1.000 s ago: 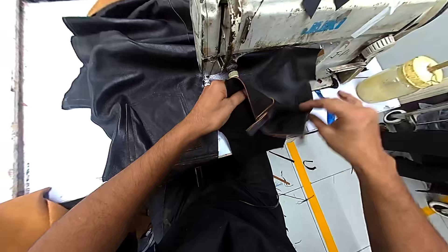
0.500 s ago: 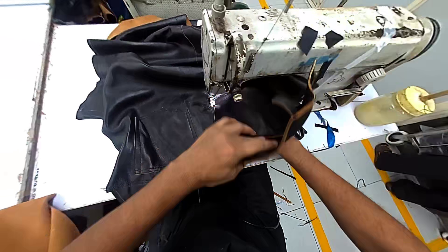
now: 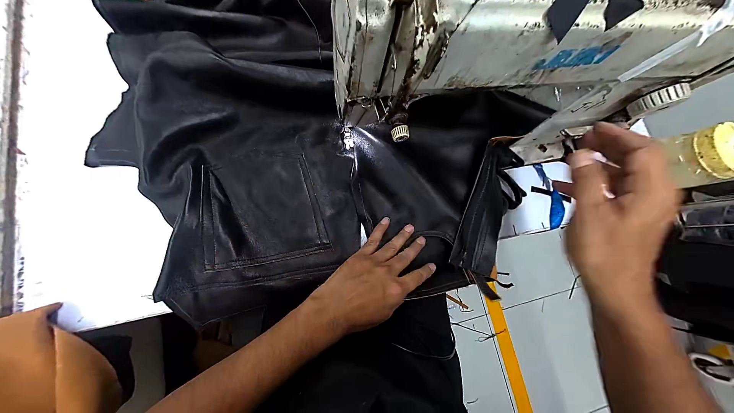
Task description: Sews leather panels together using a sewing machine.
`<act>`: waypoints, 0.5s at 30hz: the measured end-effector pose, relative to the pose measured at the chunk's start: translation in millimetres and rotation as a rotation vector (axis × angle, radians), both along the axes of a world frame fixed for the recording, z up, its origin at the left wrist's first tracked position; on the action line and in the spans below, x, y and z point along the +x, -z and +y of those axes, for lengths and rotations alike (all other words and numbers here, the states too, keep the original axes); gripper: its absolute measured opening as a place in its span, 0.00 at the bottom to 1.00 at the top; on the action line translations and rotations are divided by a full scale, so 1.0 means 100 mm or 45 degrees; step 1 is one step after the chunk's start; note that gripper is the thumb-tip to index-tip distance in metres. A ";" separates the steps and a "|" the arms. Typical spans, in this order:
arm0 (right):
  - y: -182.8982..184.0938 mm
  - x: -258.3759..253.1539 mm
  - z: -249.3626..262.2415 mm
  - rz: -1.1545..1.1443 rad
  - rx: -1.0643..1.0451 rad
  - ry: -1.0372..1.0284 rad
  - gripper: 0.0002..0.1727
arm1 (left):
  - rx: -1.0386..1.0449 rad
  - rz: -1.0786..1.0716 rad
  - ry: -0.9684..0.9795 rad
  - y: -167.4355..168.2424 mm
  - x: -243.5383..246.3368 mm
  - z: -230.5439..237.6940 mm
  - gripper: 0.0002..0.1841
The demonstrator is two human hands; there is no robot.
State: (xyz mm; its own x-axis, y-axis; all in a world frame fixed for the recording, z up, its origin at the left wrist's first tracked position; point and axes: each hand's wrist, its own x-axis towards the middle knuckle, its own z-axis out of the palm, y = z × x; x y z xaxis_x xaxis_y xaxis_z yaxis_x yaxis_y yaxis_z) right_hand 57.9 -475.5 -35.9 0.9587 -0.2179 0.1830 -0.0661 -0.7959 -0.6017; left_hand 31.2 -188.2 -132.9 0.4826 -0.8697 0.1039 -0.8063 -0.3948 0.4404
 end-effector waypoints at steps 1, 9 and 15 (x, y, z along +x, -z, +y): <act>0.10 -0.09 0.18 -0.013 -0.132 -0.135 0.33 | 0.003 0.028 0.008 -0.01 -0.01 -0.02 0.28; 0.30 -0.12 0.51 0.150 -0.672 -0.361 0.28 | -0.464 0.183 -0.380 -0.14 -0.21 0.31 0.18; 0.93 0.03 1.25 -0.087 -0.420 -0.766 0.35 | -0.012 -0.139 -0.784 -0.03 -0.14 0.67 0.33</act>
